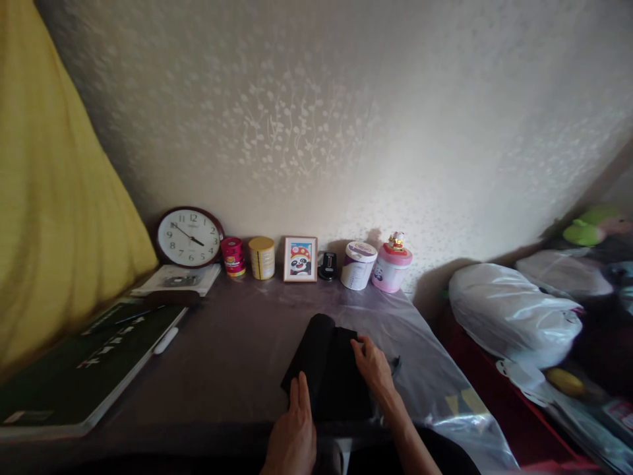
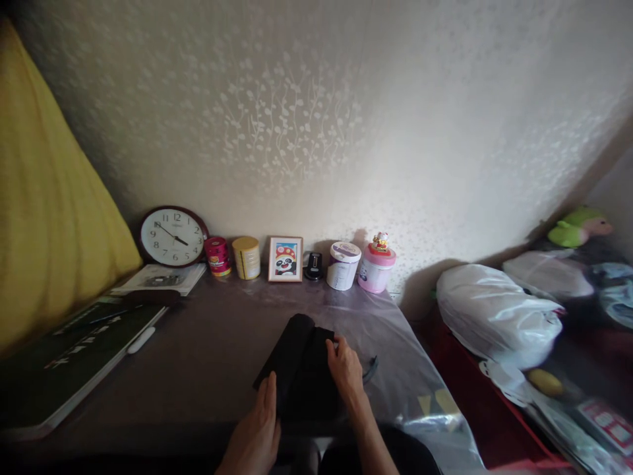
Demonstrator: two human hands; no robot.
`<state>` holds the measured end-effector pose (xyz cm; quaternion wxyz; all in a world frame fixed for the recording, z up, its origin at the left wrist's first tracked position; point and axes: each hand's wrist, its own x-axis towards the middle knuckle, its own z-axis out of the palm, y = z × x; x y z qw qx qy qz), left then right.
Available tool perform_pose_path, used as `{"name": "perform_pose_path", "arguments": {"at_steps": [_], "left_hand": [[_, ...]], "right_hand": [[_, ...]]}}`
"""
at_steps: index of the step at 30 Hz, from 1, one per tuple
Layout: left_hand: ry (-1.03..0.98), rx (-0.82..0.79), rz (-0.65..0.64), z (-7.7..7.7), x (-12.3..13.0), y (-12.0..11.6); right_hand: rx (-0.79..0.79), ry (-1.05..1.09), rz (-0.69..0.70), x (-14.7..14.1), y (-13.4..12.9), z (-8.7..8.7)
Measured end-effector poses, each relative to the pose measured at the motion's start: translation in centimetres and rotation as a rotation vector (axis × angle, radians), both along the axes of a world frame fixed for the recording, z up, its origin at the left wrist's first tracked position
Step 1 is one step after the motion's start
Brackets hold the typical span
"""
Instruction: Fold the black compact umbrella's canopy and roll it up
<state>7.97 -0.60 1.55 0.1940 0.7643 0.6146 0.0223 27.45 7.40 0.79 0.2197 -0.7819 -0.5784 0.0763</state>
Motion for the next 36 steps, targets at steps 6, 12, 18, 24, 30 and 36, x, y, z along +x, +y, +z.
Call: {"name": "perform_pose_path", "arguments": {"at_steps": [6, 12, 18, 24, 30, 36], "left_hand": [[0.016, -0.029, 0.002, 0.5, 0.0, -0.1], [-0.009, -0.026, 0.020, 0.1, -0.1, 0.0], [-0.030, -0.023, -0.003, -0.3, -0.2, 0.2], [0.024, -0.020, 0.001, -0.6, 0.0, 0.4], [0.006, -0.025, 0.000, -0.4, -0.2, 0.5], [-0.085, 0.042, -0.022, -1.5, -1.0, 0.3]], "right_hand": [[0.020, 0.001, 0.032, -0.8, 0.2, 0.1], [0.029, 0.012, 0.042, 0.0, 1.4, -1.5], [0.167, 0.521, 0.174, 0.1, 2.5, 0.1], [0.196, 0.838, 0.207, -3.9, 4.2, 1.6], [0.105, 0.857, 0.134, -7.1, 5.9, 0.0], [0.021, 0.513, 0.305, -8.2, 5.6, 0.1]]}}
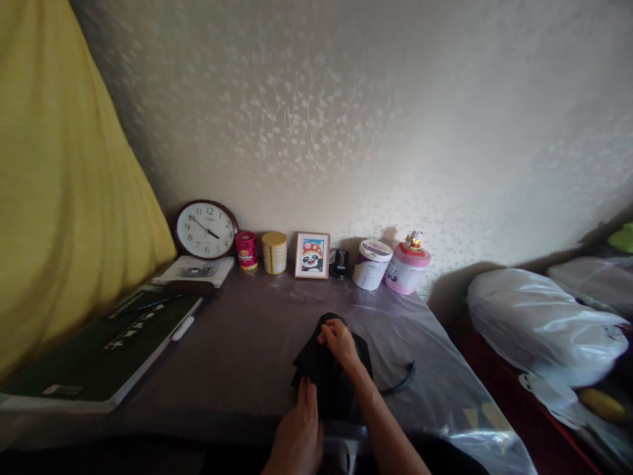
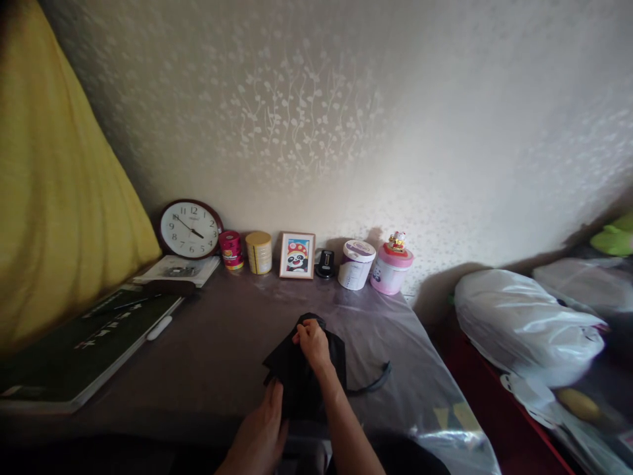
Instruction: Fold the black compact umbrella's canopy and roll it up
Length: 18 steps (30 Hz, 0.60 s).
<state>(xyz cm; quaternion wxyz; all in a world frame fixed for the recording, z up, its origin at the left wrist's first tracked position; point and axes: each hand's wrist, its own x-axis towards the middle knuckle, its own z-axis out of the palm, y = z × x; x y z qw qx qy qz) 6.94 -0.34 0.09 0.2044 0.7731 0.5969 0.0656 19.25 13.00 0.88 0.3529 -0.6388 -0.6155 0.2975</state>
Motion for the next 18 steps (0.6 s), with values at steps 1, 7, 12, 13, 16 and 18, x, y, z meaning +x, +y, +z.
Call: {"name": "perform_pose_path", "arguments": {"at_steps": [1, 7, 12, 13, 16, 18], "left_hand": [[-0.012, 0.036, -0.002, -0.7, -0.4, -0.1], [-0.014, 0.435, -0.033, -1.7, -2.8, -0.3], [0.026, 0.464, -0.150, 0.3, -1.0, 0.5], [0.037, 0.435, -0.149, 0.1, -0.5, 0.6], [0.064, 0.343, -0.107, -1.4, 0.2, 1.1], [0.059, 0.310, -0.109, -2.7, 0.2, 1.4]], "right_hand": [[0.020, -0.048, 0.022, -0.1, -0.2, 0.2], [0.040, -0.233, 0.071, -0.8, -1.5, 1.4], [0.086, -0.320, 0.096, -1.4, -2.0, 1.5], [0.096, -0.317, 0.119, -1.4, -2.2, 1.6], [0.155, -0.259, 0.284, -1.0, -3.4, 2.0], [0.222, -0.194, 0.424, -0.4, -4.7, 2.3]]}}
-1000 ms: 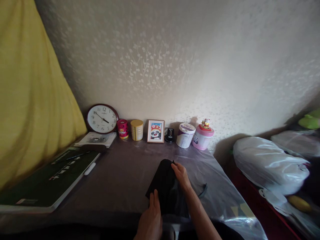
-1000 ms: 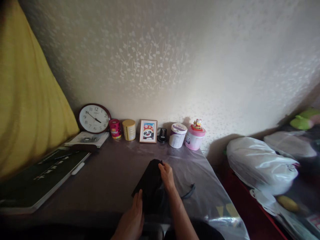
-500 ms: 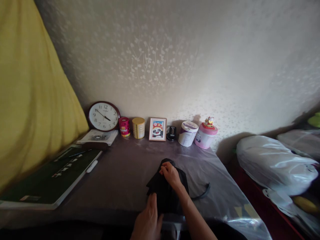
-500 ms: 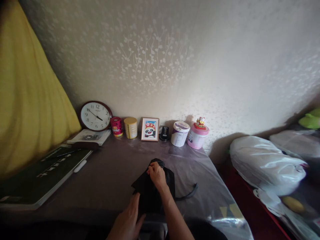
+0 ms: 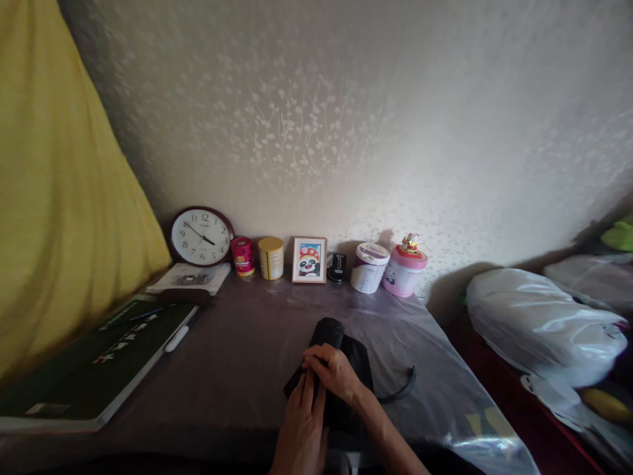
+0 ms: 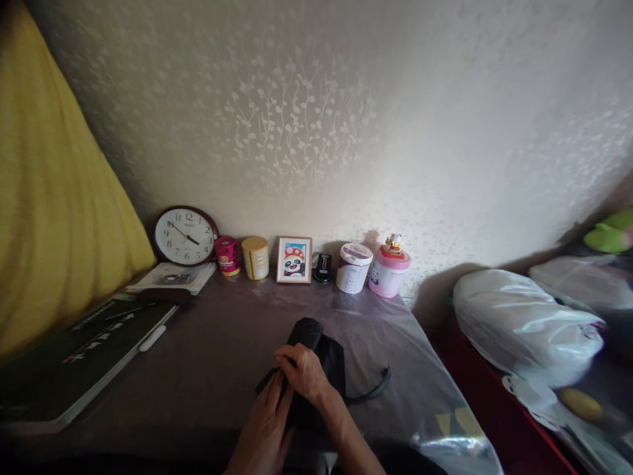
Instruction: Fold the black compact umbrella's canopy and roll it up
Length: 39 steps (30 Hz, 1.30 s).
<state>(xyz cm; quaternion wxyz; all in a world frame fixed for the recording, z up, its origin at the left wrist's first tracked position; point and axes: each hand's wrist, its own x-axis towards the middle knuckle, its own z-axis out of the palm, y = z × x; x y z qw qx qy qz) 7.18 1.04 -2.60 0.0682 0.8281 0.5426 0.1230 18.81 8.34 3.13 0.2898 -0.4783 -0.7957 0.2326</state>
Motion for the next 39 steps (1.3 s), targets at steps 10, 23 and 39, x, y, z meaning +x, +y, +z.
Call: {"name": "perform_pose_path", "arguments": {"at_steps": [10, 23, 39], "left_hand": [[0.032, 0.054, 0.129, -1.7, 1.3, -0.3], [0.131, 0.006, 0.183, -2.3, 1.8, 0.4], [0.102, -0.125, 0.170, 0.6, 1.6, -0.5]], "right_hand": [[0.243, -0.143, 0.023, 3.4, 3.2, -2.8], [0.318, -0.173, -0.171, 3.5, 6.3, -1.3], [0.037, -0.371, -0.547, 7.8, 7.4, -2.2]]}}
